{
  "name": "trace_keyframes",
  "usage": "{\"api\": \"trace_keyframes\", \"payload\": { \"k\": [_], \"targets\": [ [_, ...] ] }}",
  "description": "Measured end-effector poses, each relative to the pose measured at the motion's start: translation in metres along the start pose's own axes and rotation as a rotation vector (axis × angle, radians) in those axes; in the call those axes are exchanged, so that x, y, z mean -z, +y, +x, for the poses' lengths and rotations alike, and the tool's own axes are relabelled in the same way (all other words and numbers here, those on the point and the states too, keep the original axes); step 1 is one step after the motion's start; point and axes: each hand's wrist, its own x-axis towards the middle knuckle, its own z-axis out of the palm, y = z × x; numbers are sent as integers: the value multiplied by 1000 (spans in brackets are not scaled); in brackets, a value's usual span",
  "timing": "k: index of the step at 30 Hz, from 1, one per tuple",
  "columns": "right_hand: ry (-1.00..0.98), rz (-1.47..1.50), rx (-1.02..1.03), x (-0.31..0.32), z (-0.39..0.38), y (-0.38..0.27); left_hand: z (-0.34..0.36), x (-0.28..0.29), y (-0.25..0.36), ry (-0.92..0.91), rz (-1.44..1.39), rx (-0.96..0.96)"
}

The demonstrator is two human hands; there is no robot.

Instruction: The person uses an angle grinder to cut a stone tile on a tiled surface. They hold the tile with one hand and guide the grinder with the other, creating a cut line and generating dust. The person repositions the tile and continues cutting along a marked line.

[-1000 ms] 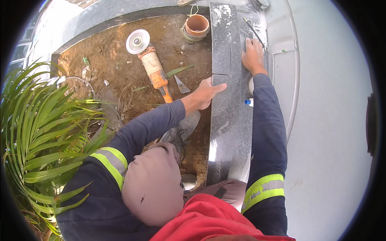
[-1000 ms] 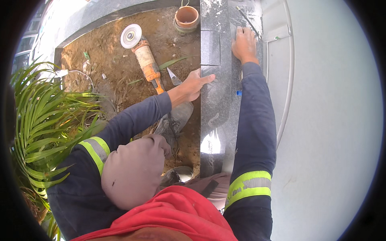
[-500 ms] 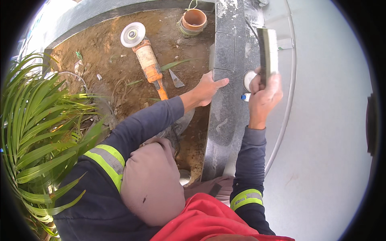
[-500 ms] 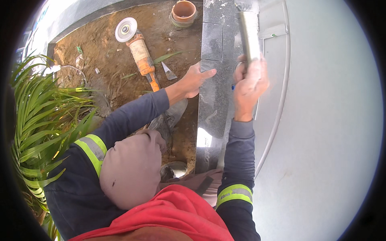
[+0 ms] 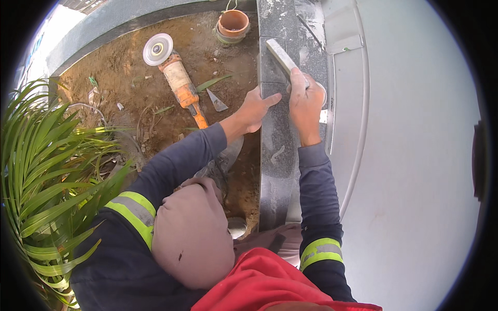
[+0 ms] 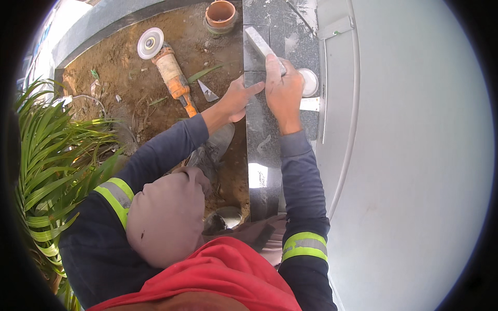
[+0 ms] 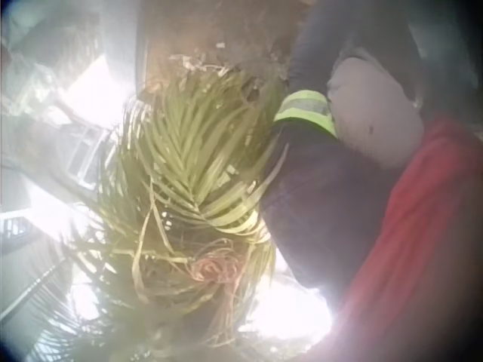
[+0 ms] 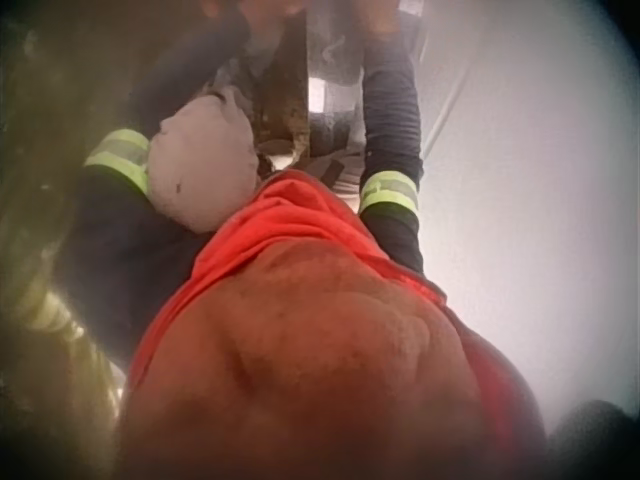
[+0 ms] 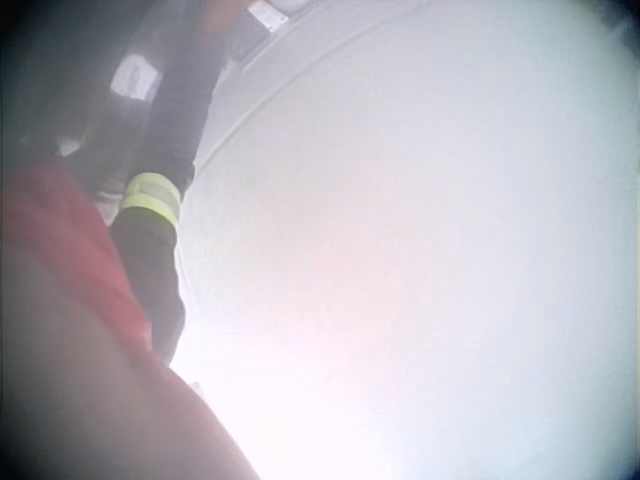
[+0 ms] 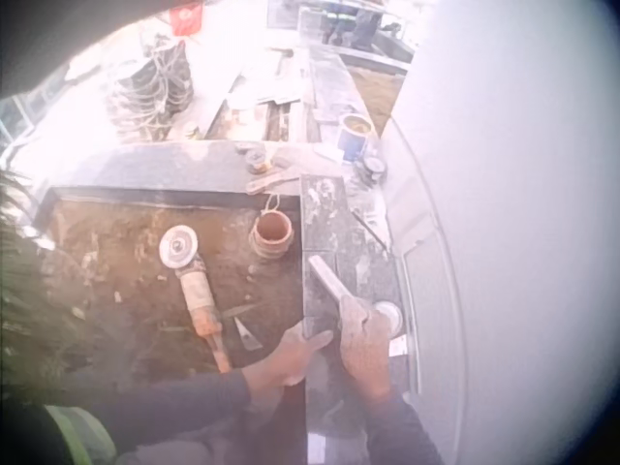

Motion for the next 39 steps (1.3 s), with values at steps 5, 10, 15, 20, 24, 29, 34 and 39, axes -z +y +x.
{"api": "trace_keyframes", "payload": {
  "k": [5,10,15,20,24,29,34,39],
  "targets": [
    [75,267,4,17,-15,-37,1,10,-2,31,4,21],
    [107,190,80,0,-26,-24,3,16,-4,12,136,-78],
    [118,217,-58,-10,-23,-14,-7,-1,8,84,102,0],
    [247,192,158,-6,-34,-27,-9,-1,11,75,58,8],
    [-2,55,-102,-20,-15,-4,-9,0,9,105,163,-2],
    [97,208,13,-8,-22,-27,-12,6,11,107,46,57],
    [30,40,-55,-16,-15,1,-7,4,15,43,224,84],
    [29,199,-68,-6,-11,-22,-6,16,1,84,-73,60]
  ]
}}
